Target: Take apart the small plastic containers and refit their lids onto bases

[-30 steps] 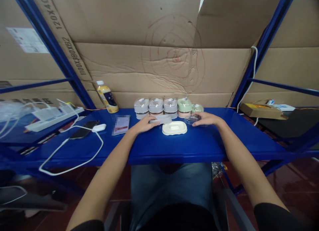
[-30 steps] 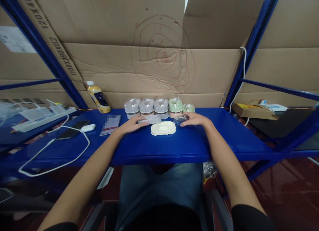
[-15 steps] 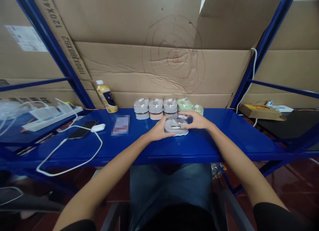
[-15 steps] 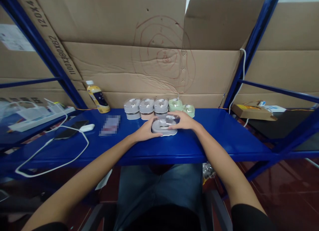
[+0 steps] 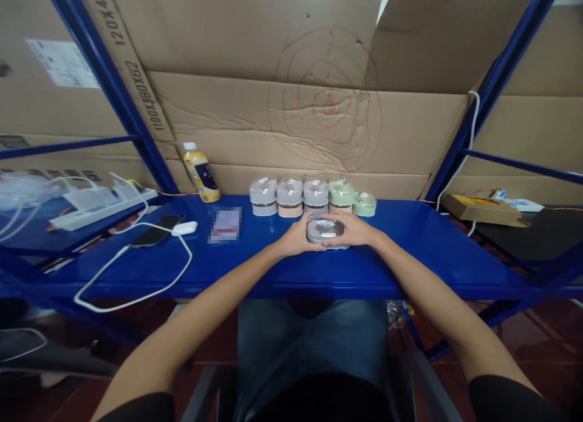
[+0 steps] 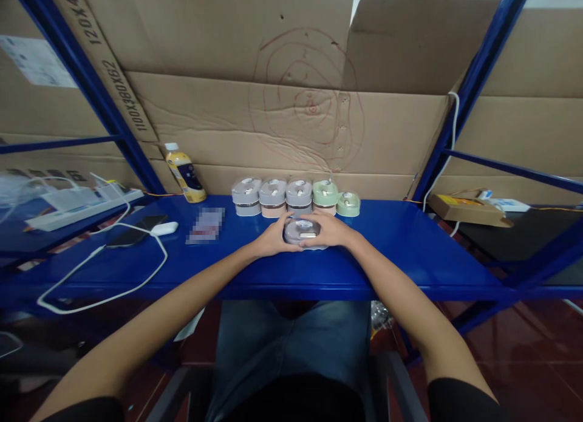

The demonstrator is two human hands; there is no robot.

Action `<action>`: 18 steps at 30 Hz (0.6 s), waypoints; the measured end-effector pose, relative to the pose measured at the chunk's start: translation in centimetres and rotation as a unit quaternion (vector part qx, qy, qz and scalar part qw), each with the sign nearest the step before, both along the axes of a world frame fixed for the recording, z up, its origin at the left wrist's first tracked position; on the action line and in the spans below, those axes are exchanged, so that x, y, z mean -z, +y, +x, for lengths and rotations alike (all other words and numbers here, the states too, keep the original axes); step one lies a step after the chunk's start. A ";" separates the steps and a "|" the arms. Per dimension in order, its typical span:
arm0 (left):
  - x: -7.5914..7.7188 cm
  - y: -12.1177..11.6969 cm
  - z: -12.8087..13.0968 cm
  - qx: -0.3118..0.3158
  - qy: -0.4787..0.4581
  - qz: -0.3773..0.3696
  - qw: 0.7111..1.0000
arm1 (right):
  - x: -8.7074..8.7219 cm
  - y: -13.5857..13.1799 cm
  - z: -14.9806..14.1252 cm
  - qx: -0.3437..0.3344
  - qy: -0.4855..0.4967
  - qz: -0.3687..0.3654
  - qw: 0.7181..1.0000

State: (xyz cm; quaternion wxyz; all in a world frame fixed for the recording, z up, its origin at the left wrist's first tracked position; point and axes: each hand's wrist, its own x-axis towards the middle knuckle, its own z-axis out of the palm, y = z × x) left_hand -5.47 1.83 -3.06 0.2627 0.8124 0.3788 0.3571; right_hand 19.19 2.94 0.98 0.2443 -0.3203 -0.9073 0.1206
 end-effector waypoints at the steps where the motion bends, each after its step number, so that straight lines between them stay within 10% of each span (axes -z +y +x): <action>1: 0.0 0.1 0.0 0.001 -0.003 -0.003 1.000 | -0.1 0.0 0.0 0.002 -0.004 0.001 1.000; 11: 0.1 0.1 -0.3 0.010 0.008 -0.016 1.000 | 0.2 -1.1 0.1 0.023 -0.027 0.012 0.999; 18: 0.4 0.1 -0.3 -0.009 0.059 0.007 0.998 | 0.9 -4.9 9.8 0.149 -0.067 0.027 0.986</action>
